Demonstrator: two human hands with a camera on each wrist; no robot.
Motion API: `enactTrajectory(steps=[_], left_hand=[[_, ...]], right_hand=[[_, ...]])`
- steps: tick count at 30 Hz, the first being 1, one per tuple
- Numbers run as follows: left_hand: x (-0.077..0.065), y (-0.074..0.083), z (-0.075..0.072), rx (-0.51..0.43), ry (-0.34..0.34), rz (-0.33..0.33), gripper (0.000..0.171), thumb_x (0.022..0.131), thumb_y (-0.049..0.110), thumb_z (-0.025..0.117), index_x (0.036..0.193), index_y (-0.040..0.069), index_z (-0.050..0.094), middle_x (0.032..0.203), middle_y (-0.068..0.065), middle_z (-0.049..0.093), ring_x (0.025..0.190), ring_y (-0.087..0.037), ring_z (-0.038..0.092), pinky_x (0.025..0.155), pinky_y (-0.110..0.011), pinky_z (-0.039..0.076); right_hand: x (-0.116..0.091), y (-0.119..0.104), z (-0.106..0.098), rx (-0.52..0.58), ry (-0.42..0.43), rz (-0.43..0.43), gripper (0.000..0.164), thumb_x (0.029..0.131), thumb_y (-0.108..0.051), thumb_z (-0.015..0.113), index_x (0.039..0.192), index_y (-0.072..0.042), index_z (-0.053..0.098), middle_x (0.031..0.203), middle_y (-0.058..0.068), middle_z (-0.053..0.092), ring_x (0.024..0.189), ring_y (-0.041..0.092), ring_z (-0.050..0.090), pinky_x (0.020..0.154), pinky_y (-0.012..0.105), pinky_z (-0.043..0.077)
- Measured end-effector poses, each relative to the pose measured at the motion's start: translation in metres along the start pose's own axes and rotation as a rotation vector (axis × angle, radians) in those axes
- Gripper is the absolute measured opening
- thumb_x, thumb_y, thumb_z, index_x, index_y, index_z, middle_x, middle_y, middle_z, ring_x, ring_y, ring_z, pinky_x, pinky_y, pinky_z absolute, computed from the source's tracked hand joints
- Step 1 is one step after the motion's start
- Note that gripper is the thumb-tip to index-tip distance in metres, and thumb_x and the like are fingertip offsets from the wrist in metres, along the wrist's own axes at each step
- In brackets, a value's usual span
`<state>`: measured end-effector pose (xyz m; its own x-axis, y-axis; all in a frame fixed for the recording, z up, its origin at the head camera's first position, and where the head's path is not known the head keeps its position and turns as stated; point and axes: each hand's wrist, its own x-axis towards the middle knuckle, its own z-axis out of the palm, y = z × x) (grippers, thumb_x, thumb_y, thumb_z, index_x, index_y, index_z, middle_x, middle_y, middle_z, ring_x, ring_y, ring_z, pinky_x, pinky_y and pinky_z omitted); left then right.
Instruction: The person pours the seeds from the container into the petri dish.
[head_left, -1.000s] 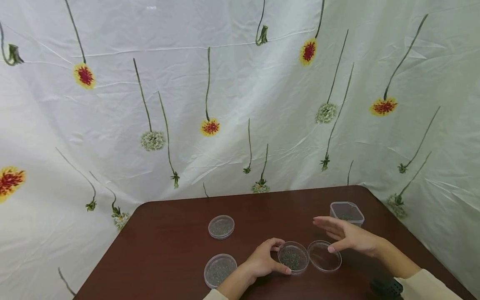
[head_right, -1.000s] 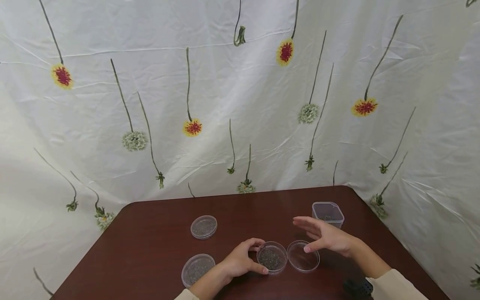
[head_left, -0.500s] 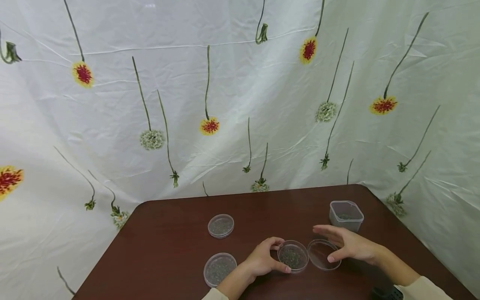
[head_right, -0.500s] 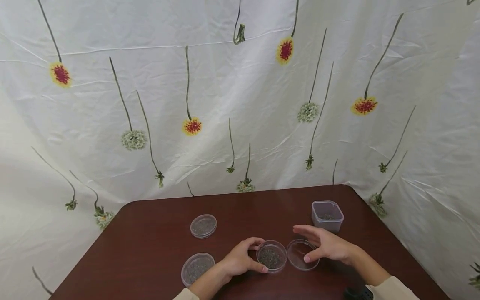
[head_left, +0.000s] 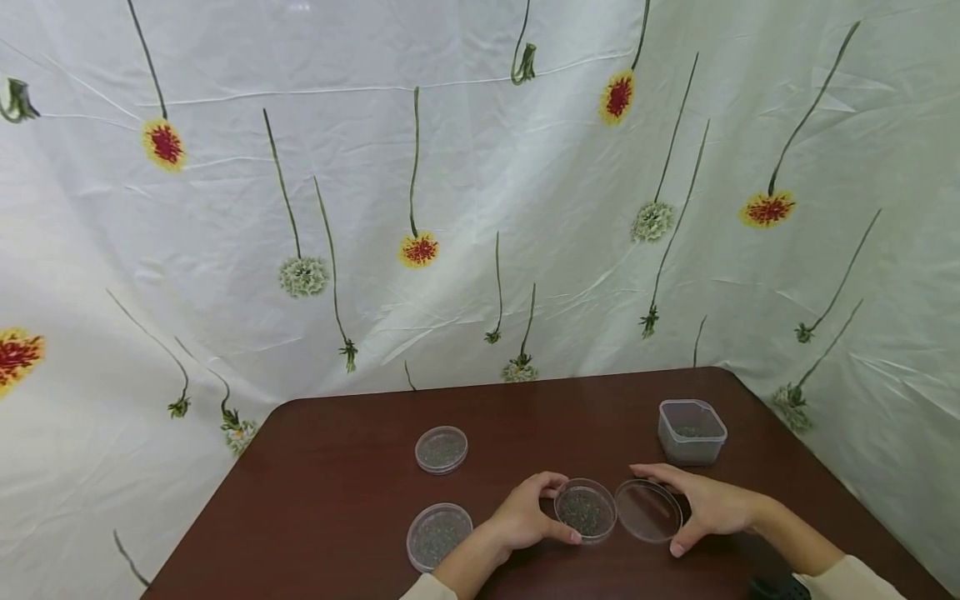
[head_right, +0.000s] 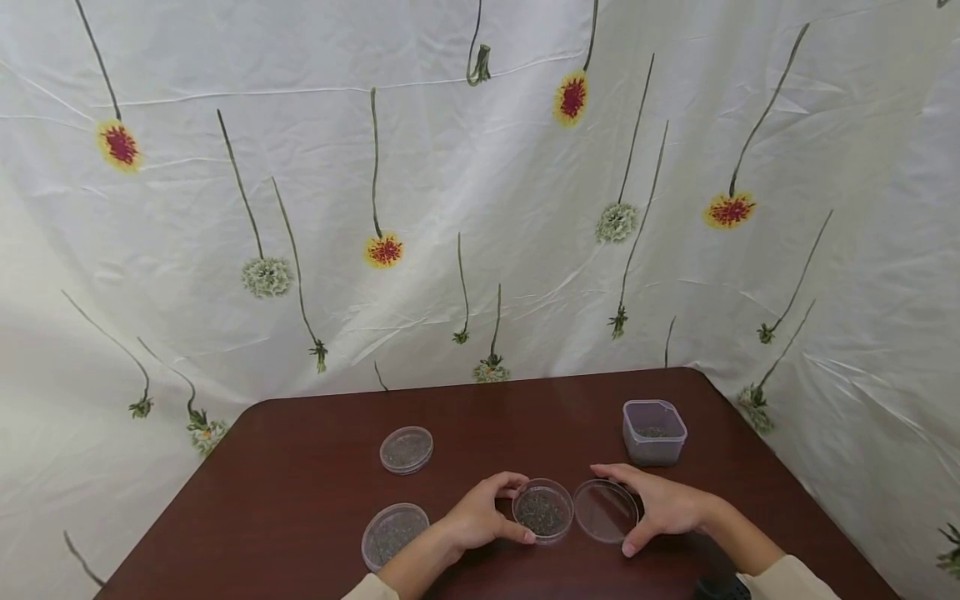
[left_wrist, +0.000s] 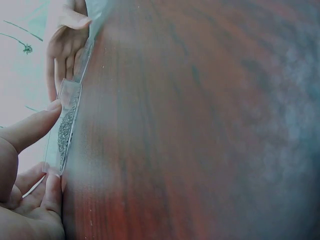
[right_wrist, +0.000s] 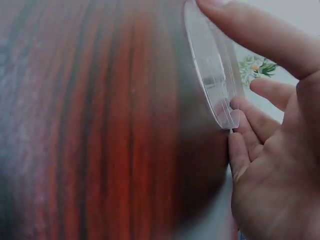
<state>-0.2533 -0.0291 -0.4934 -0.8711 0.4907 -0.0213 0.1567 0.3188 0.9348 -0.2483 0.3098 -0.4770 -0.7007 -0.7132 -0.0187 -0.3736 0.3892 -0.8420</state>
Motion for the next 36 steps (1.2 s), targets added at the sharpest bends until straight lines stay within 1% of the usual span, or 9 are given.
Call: enactTrajectory(steps=[5, 15, 16, 18, 22, 24, 29, 32, 36], left_hand=[[0.000, 0.000, 0.001, -0.006, 0.002, -0.005, 0.067, 0.071, 0.000, 0.095, 0.130, 0.013, 0.065, 0.124, 0.001, 0.061, 0.118, -0.025, 0.055, 0.103, -0.052, 0.043], [0.000, 0.000, -0.001, -0.009, 0.001, -0.016, 0.068, 0.072, 0.001, 0.094, 0.132, 0.012, 0.064, 0.125, -0.001, 0.060, 0.119, -0.027, 0.055, 0.102, -0.054, 0.043], [0.000, 0.000, -0.001, -0.009, 0.001, -0.016, 0.068, 0.072, 0.001, 0.094, 0.132, 0.012, 0.064, 0.125, -0.001, 0.060, 0.119, -0.027, 0.055, 0.102, -0.054, 0.043], [0.000, 0.000, -0.001, -0.007, -0.001, -0.016, 0.069, 0.072, 0.001, 0.095, 0.132, 0.011, 0.064, 0.124, 0.000, 0.061, 0.118, -0.027, 0.055, 0.103, -0.054, 0.043], [0.000, 0.000, 0.000, -0.010, 0.002, -0.002, 0.068, 0.070, 0.000, 0.095, 0.130, 0.011, 0.065, 0.120, 0.000, 0.061, 0.115, -0.024, 0.056, 0.103, -0.052, 0.043], [0.001, -0.001, 0.000, -0.006, 0.006, 0.005, 0.067, 0.070, -0.001, 0.095, 0.129, 0.011, 0.065, 0.119, 0.000, 0.062, 0.114, -0.023, 0.056, 0.103, -0.052, 0.042], [0.001, -0.001, -0.001, 0.007, 0.009, 0.010, 0.067, 0.070, 0.000, 0.095, 0.129, 0.011, 0.065, 0.119, 0.000, 0.062, 0.114, -0.023, 0.057, 0.103, -0.052, 0.043], [0.001, -0.001, 0.000, 0.004, 0.009, 0.007, 0.068, 0.070, 0.000, 0.095, 0.130, 0.010, 0.065, 0.119, 0.001, 0.062, 0.114, -0.023, 0.057, 0.102, -0.052, 0.043], [0.001, -0.001, 0.001, -0.005, 0.010, 0.004, 0.068, 0.070, 0.000, 0.095, 0.130, 0.010, 0.065, 0.119, 0.001, 0.062, 0.114, -0.023, 0.057, 0.102, -0.051, 0.044]], right_hand=[[0.000, -0.001, -0.001, -0.064, -0.021, -0.030, 0.102, 0.085, -0.022, 0.088, 0.160, 0.006, 0.025, 0.158, 0.032, 0.028, 0.143, 0.019, 0.036, 0.105, 0.029, 0.038], [0.006, -0.005, 0.000, -0.181, 0.022, -0.050, 0.096, 0.079, -0.020, 0.089, 0.155, 0.005, 0.036, 0.151, 0.027, 0.039, 0.135, 0.033, 0.044, 0.101, 0.029, 0.043], [0.006, -0.001, -0.001, -0.190, 0.029, -0.042, 0.097, 0.079, -0.022, 0.089, 0.156, 0.004, 0.036, 0.152, 0.025, 0.040, 0.137, 0.029, 0.044, 0.102, 0.028, 0.042], [0.006, -0.001, -0.001, -0.164, 0.038, -0.048, 0.097, 0.080, -0.021, 0.089, 0.156, 0.005, 0.034, 0.152, 0.027, 0.039, 0.139, 0.031, 0.043, 0.104, 0.025, 0.040], [0.006, -0.002, 0.000, -0.132, 0.077, -0.091, 0.098, 0.078, -0.018, 0.088, 0.155, 0.008, 0.033, 0.149, 0.030, 0.041, 0.137, 0.024, 0.046, 0.104, 0.024, 0.040], [0.007, -0.007, 0.002, -0.129, 0.102, -0.116, 0.096, 0.077, -0.015, 0.087, 0.153, 0.011, 0.034, 0.147, 0.033, 0.043, 0.132, 0.025, 0.049, 0.101, 0.026, 0.042], [0.012, -0.011, 0.004, -0.130, 0.158, -0.093, 0.094, 0.079, -0.018, 0.084, 0.155, 0.009, 0.034, 0.146, 0.030, 0.044, 0.127, 0.026, 0.052, 0.096, 0.030, 0.046], [0.018, -0.015, 0.006, -0.071, 0.175, -0.102, 0.092, 0.083, -0.014, 0.081, 0.157, 0.007, 0.031, 0.149, 0.033, 0.042, 0.133, 0.020, 0.051, 0.100, 0.027, 0.045], [0.028, -0.020, 0.009, 0.028, 0.179, -0.139, 0.092, 0.084, -0.006, 0.080, 0.158, 0.007, 0.028, 0.152, 0.037, 0.038, 0.138, 0.010, 0.047, 0.105, 0.024, 0.041]])
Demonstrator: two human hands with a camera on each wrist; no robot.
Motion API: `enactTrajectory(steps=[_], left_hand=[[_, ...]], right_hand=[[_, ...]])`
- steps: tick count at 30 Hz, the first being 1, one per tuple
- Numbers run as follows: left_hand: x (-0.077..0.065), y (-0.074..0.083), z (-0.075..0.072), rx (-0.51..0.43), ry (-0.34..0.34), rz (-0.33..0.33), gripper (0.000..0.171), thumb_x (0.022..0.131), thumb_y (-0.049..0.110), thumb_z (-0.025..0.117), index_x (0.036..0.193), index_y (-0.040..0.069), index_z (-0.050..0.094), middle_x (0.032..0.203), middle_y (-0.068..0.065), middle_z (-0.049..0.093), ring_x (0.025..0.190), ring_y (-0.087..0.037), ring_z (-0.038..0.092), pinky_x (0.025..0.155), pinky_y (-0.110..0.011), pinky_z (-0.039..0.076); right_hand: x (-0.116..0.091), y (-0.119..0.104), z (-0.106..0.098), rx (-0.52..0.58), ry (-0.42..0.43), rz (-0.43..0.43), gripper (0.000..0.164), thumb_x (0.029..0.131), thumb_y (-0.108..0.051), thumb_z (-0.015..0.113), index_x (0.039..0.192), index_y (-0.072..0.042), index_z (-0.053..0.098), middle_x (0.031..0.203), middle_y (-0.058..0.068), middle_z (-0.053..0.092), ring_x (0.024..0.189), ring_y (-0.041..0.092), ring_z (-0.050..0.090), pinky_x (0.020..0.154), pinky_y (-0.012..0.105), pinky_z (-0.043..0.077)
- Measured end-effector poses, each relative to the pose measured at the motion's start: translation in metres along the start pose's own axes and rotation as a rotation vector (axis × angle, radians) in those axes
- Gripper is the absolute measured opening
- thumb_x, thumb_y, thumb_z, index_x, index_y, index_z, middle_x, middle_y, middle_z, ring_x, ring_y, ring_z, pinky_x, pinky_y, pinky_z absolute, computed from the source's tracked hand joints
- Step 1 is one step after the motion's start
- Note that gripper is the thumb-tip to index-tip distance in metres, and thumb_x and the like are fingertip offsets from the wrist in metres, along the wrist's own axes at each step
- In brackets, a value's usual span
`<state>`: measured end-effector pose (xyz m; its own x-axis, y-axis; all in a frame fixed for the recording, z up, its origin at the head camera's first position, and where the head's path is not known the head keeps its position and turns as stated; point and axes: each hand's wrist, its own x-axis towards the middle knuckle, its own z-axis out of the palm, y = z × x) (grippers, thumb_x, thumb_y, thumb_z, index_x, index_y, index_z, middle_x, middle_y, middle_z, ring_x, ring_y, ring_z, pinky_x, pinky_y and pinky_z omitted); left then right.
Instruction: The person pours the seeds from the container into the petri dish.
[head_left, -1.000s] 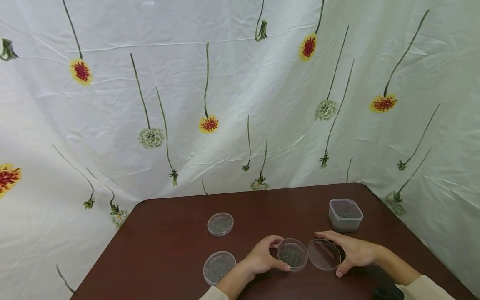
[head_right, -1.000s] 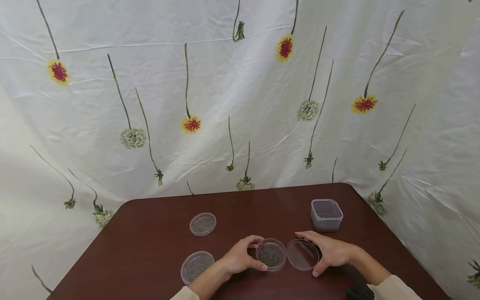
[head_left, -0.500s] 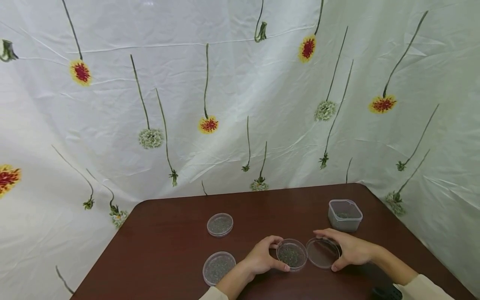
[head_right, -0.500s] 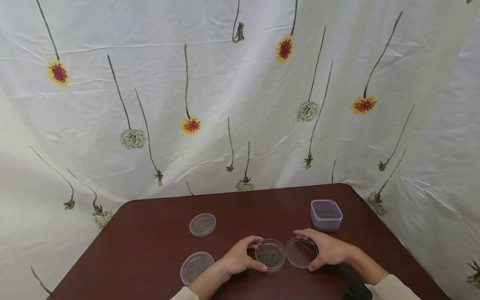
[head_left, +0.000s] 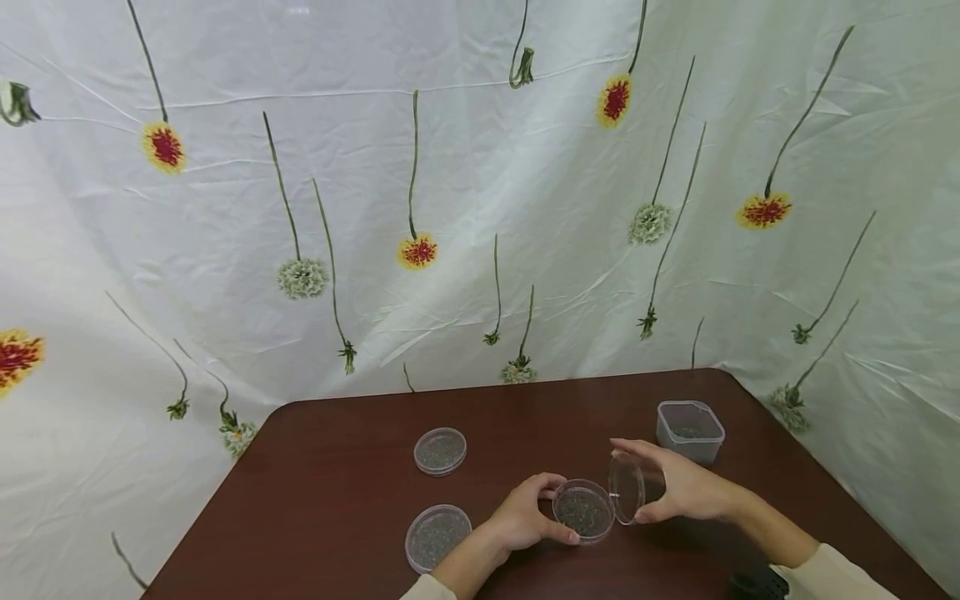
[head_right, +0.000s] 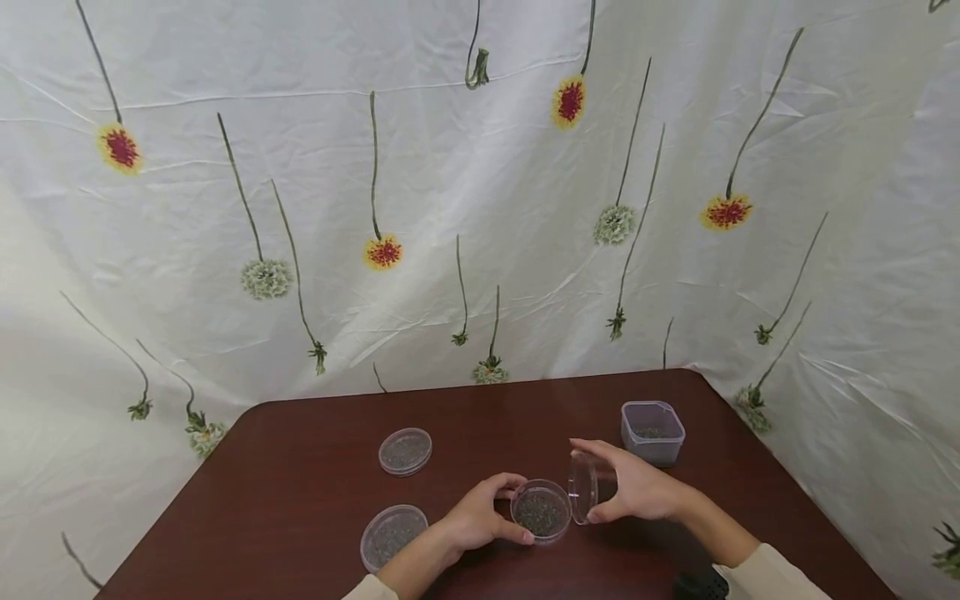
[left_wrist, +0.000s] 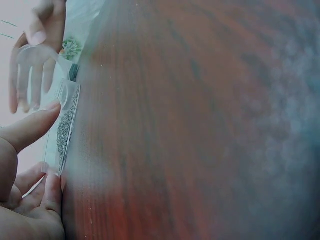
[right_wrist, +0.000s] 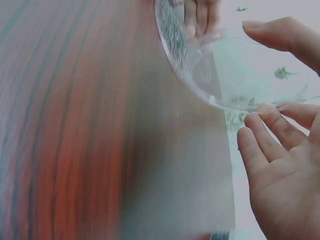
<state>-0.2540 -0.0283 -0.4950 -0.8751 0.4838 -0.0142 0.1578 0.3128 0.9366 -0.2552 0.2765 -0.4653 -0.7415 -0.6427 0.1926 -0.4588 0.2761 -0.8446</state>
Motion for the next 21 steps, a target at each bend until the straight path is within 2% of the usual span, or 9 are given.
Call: enactTrajectory(steps=[7, 11, 14, 17, 21], left_hand=[[0.000, -0.001, 0.001, 0.000, 0.004, 0.006, 0.067, 0.069, -0.001, 0.095, 0.128, 0.009, 0.065, 0.119, 0.001, 0.061, 0.113, -0.022, 0.057, 0.102, -0.051, 0.044], [0.000, 0.000, 0.001, -0.007, -0.002, 0.002, 0.067, 0.070, -0.001, 0.095, 0.129, 0.009, 0.065, 0.120, 0.000, 0.061, 0.114, -0.023, 0.056, 0.102, -0.052, 0.043], [0.000, 0.001, 0.000, -0.004, -0.006, 0.000, 0.068, 0.070, -0.001, 0.095, 0.130, 0.009, 0.064, 0.121, 0.000, 0.061, 0.114, -0.023, 0.056, 0.103, -0.053, 0.043], [0.000, 0.001, -0.001, 0.001, -0.008, 0.005, 0.068, 0.070, -0.001, 0.095, 0.130, 0.009, 0.064, 0.121, 0.000, 0.061, 0.115, -0.023, 0.056, 0.103, -0.054, 0.043], [0.000, 0.002, -0.001, 0.004, -0.011, 0.002, 0.068, 0.070, -0.001, 0.095, 0.130, 0.010, 0.065, 0.121, 0.001, 0.061, 0.116, -0.024, 0.057, 0.103, -0.053, 0.043]], right_hand=[[0.014, -0.003, 0.012, -0.002, 0.012, -0.033, 0.091, 0.082, -0.007, 0.082, 0.158, 0.002, 0.033, 0.154, 0.034, 0.038, 0.140, 0.020, 0.046, 0.108, 0.032, 0.041], [0.021, -0.004, 0.019, 0.018, 0.017, -0.042, 0.089, 0.084, -0.007, 0.081, 0.159, -0.001, 0.034, 0.156, 0.030, 0.036, 0.142, 0.020, 0.043, 0.110, 0.030, 0.039], [0.026, -0.004, 0.023, 0.044, 0.015, -0.034, 0.088, 0.085, -0.008, 0.081, 0.159, -0.003, 0.034, 0.156, 0.029, 0.036, 0.143, 0.031, 0.042, 0.111, 0.031, 0.039], [0.029, -0.003, 0.028, 0.068, 0.001, -0.018, 0.088, 0.087, -0.011, 0.081, 0.159, -0.001, 0.033, 0.156, 0.033, 0.034, 0.142, 0.046, 0.039, 0.111, 0.039, 0.041], [0.032, -0.002, 0.034, 0.077, -0.016, -0.006, 0.089, 0.089, -0.016, 0.080, 0.160, 0.003, 0.029, 0.156, 0.034, 0.032, 0.142, 0.053, 0.034, 0.110, 0.051, 0.041]])
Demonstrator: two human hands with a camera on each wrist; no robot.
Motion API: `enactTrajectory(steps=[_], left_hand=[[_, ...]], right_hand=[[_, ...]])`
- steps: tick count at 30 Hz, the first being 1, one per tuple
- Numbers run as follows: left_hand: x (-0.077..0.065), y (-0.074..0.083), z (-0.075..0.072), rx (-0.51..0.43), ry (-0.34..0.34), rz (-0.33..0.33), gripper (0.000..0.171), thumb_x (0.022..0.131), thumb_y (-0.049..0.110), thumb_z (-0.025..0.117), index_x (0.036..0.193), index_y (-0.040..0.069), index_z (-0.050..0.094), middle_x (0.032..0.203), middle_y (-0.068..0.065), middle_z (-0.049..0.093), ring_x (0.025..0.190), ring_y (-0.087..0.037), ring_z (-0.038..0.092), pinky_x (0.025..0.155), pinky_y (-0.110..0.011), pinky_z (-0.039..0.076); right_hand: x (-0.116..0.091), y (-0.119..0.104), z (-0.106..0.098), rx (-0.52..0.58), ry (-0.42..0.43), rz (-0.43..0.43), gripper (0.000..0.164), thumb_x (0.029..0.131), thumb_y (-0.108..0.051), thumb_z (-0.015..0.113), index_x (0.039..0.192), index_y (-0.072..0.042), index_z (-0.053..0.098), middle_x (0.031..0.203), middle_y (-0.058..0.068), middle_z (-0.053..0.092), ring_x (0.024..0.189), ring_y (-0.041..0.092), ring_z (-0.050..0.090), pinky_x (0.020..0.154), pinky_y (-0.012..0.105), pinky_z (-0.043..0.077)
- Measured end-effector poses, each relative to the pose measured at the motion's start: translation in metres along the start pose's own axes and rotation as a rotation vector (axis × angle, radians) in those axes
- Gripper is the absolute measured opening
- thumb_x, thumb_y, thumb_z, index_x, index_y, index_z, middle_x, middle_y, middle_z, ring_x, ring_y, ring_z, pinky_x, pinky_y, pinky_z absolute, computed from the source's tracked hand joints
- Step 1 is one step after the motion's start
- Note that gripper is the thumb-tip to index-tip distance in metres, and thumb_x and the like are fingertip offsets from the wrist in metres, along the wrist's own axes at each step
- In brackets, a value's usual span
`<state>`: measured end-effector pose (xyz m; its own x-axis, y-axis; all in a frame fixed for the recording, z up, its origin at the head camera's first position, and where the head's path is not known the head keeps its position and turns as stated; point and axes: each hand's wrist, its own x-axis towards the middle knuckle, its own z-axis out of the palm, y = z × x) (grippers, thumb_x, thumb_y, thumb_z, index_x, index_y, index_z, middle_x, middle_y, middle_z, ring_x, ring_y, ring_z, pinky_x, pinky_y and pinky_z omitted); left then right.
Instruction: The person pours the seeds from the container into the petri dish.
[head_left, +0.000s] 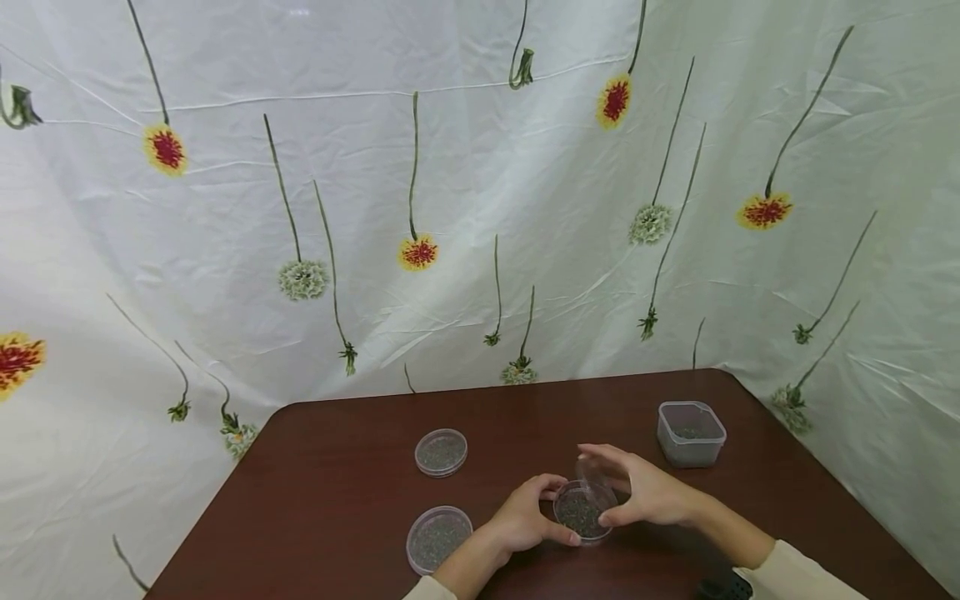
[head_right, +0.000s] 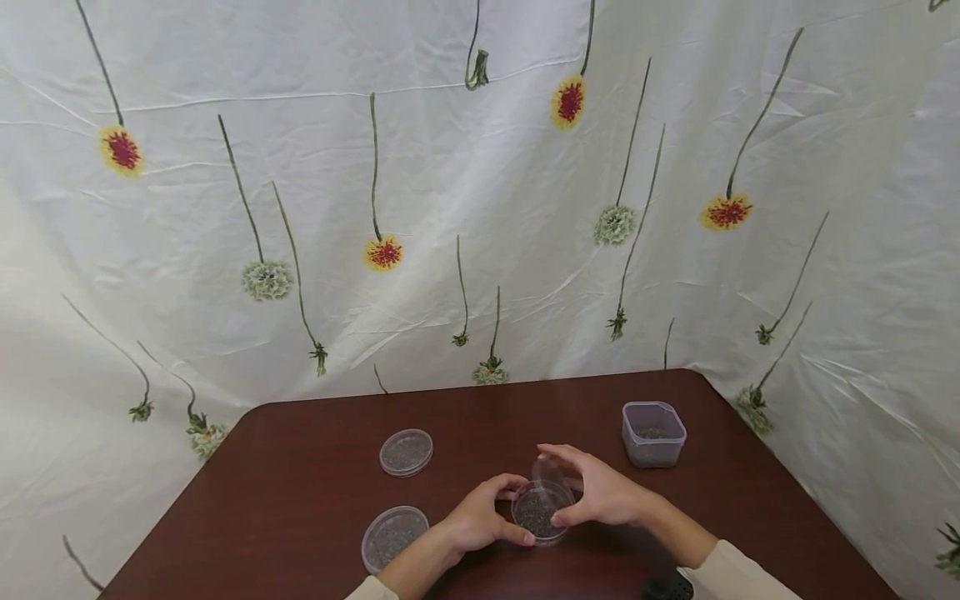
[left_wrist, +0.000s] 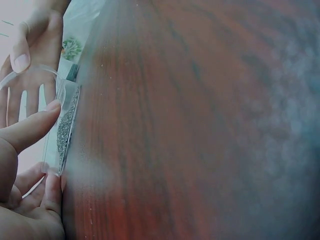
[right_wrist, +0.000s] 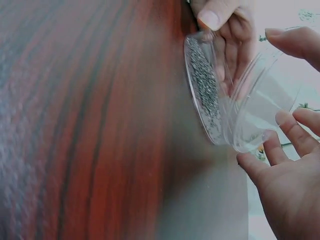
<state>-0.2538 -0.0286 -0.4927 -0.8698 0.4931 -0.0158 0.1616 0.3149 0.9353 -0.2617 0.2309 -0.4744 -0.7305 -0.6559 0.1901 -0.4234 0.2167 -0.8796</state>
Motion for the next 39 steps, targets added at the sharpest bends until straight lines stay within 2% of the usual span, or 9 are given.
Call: enactTrajectory(steps=[11, 13, 18, 20, 32, 39], left_hand=[[0.000, 0.000, -0.001, -0.001, -0.007, -0.018, 0.072, 0.072, 0.001, 0.094, 0.135, 0.008, 0.062, 0.126, 0.000, 0.061, 0.121, -0.028, 0.056, 0.105, -0.056, 0.042], [0.000, -0.001, -0.001, -0.004, -0.006, -0.021, 0.072, 0.072, 0.001, 0.094, 0.135, 0.008, 0.062, 0.127, 0.000, 0.060, 0.122, -0.029, 0.055, 0.105, -0.057, 0.041], [0.000, 0.000, -0.001, -0.009, 0.003, -0.027, 0.071, 0.071, 0.001, 0.095, 0.134, 0.009, 0.063, 0.125, 0.000, 0.060, 0.120, -0.029, 0.055, 0.106, -0.059, 0.040], [0.000, 0.000, 0.000, -0.004, 0.008, -0.022, 0.071, 0.070, 0.000, 0.095, 0.133, 0.009, 0.063, 0.123, 0.000, 0.060, 0.119, -0.029, 0.055, 0.106, -0.058, 0.040], [0.001, -0.004, 0.001, 0.015, 0.007, -0.007, 0.072, 0.069, 0.000, 0.095, 0.133, 0.008, 0.063, 0.121, -0.001, 0.061, 0.119, -0.028, 0.056, 0.107, -0.057, 0.039], [0.001, -0.002, 0.000, -0.003, 0.006, -0.002, 0.074, 0.069, -0.003, 0.094, 0.135, 0.007, 0.062, 0.118, -0.002, 0.061, 0.114, -0.025, 0.056, 0.104, -0.055, 0.042]], right_hand=[[0.006, 0.002, 0.009, -0.020, -0.036, -0.015, 0.092, 0.089, -0.022, 0.082, 0.158, 0.008, 0.029, 0.151, 0.032, 0.041, 0.140, 0.050, 0.039, 0.110, 0.059, 0.036], [0.007, 0.001, 0.010, -0.040, -0.046, -0.010, 0.092, 0.090, -0.022, 0.083, 0.157, 0.010, 0.028, 0.152, 0.030, 0.042, 0.141, 0.049, 0.039, 0.112, 0.056, 0.036], [0.008, 0.001, 0.013, -0.123, -0.047, -0.005, 0.093, 0.087, -0.020, 0.085, 0.157, 0.009, 0.031, 0.152, 0.026, 0.045, 0.140, 0.046, 0.043, 0.112, 0.037, 0.038], [0.008, 0.002, 0.014, -0.144, -0.040, -0.008, 0.093, 0.085, -0.019, 0.087, 0.156, 0.008, 0.032, 0.152, 0.026, 0.046, 0.139, 0.046, 0.044, 0.111, 0.034, 0.038], [0.006, 0.005, 0.016, -0.171, -0.045, -0.020, 0.096, 0.084, -0.019, 0.089, 0.157, 0.007, 0.033, 0.151, 0.024, 0.048, 0.137, 0.045, 0.046, 0.109, 0.037, 0.041], [0.000, 0.009, 0.009, -0.151, -0.066, -0.030, 0.099, 0.085, -0.020, 0.088, 0.158, 0.008, 0.028, 0.156, 0.032, 0.036, 0.139, 0.045, 0.042, 0.110, 0.031, 0.039]])
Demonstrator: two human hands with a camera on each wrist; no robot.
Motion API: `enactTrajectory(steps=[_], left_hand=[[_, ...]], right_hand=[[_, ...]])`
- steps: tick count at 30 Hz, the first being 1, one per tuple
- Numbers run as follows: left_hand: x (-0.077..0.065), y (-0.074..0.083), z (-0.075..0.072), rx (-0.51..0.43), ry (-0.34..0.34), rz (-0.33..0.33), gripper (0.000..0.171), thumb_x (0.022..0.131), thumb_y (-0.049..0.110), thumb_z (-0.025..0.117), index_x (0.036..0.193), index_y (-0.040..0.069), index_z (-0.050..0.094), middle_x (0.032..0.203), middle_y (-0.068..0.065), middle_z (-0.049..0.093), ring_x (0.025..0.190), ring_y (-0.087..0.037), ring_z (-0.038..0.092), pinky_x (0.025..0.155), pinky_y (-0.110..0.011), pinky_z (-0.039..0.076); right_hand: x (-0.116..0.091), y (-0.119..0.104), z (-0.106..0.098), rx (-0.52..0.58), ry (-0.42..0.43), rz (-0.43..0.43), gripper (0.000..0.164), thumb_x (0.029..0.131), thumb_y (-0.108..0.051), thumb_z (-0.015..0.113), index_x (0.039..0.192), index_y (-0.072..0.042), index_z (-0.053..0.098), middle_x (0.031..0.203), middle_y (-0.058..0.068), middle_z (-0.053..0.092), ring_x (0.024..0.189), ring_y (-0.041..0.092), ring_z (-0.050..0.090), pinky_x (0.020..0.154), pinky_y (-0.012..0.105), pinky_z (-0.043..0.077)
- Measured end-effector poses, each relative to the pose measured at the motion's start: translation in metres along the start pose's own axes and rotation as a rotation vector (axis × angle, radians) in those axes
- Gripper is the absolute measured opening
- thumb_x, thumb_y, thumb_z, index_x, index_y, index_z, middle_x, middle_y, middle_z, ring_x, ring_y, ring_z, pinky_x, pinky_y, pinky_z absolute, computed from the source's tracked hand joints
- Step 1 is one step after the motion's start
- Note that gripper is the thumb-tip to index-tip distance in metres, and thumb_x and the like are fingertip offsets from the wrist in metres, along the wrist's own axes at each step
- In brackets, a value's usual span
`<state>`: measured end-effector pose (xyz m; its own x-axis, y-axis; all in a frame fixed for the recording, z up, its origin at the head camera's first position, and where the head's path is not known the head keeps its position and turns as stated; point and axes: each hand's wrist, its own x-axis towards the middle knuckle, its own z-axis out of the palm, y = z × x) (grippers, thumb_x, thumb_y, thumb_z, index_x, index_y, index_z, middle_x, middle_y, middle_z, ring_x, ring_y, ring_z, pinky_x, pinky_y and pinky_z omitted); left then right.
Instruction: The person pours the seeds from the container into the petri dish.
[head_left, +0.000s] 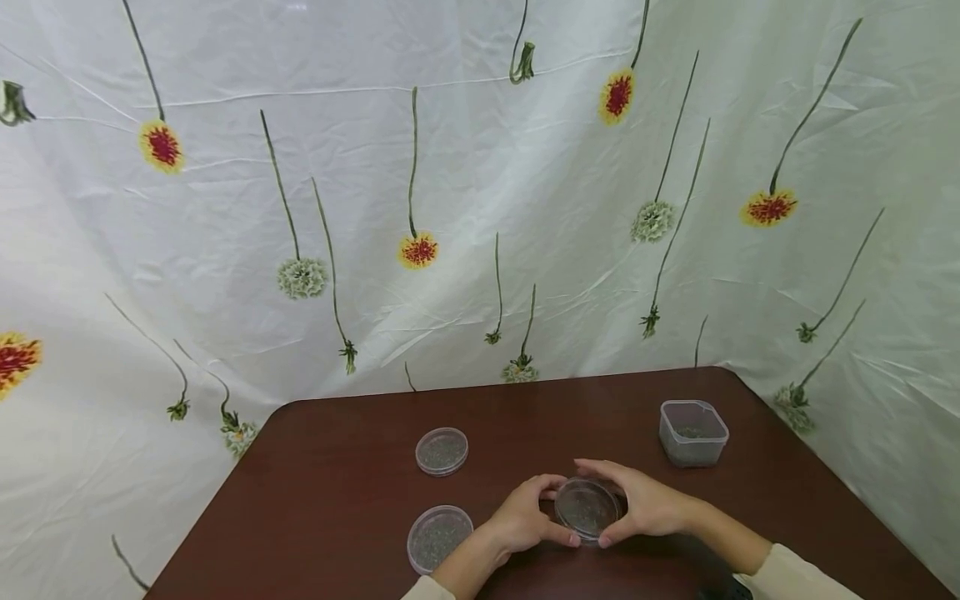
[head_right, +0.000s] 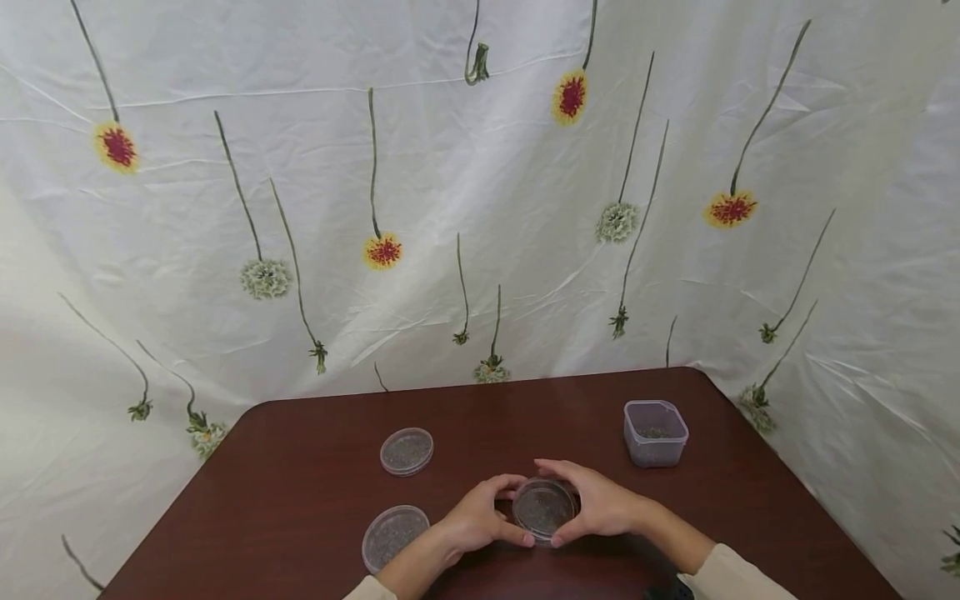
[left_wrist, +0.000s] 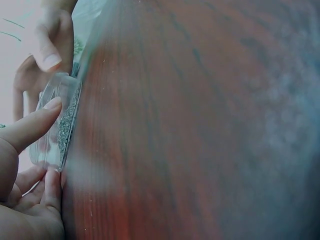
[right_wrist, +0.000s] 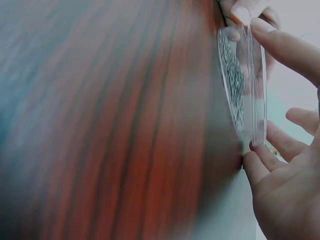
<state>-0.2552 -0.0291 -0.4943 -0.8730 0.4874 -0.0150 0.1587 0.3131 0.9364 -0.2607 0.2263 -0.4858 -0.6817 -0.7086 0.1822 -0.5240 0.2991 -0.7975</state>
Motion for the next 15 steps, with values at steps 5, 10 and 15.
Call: enactTrajectory(steps=[5, 10, 15], left_hand=[[0.0004, 0.0008, -0.0012, -0.015, -0.005, 0.001, 0.075, 0.069, -0.005, 0.094, 0.136, 0.007, 0.062, 0.117, -0.003, 0.061, 0.111, -0.024, 0.056, 0.102, -0.053, 0.043], [0.0008, 0.0000, -0.0021, -0.047, -0.013, -0.002, 0.075, 0.069, -0.006, 0.093, 0.136, 0.005, 0.060, 0.119, -0.004, 0.059, 0.101, -0.023, 0.060, 0.091, -0.043, 0.051], [-0.0009, -0.0005, -0.0022, -0.071, -0.026, -0.011, 0.076, 0.070, -0.006, 0.093, 0.137, 0.005, 0.060, 0.120, -0.005, 0.060, 0.097, -0.023, 0.062, 0.088, -0.040, 0.053]], right_hand=[[-0.0082, 0.0033, -0.0050, 0.002, -0.022, 0.021, 0.101, 0.085, -0.022, 0.087, 0.159, 0.008, 0.025, 0.154, 0.029, 0.039, 0.140, 0.038, 0.043, 0.110, 0.024, 0.036], [-0.0113, 0.0029, -0.0056, -0.015, -0.016, 0.012, 0.098, 0.086, -0.023, 0.086, 0.158, 0.008, 0.028, 0.149, 0.024, 0.046, 0.137, 0.036, 0.047, 0.109, 0.024, 0.037], [-0.0115, 0.0021, -0.0035, -0.034, -0.008, 0.010, 0.096, 0.087, -0.024, 0.086, 0.157, 0.008, 0.030, 0.148, 0.024, 0.047, 0.136, 0.037, 0.047, 0.110, 0.027, 0.037]])
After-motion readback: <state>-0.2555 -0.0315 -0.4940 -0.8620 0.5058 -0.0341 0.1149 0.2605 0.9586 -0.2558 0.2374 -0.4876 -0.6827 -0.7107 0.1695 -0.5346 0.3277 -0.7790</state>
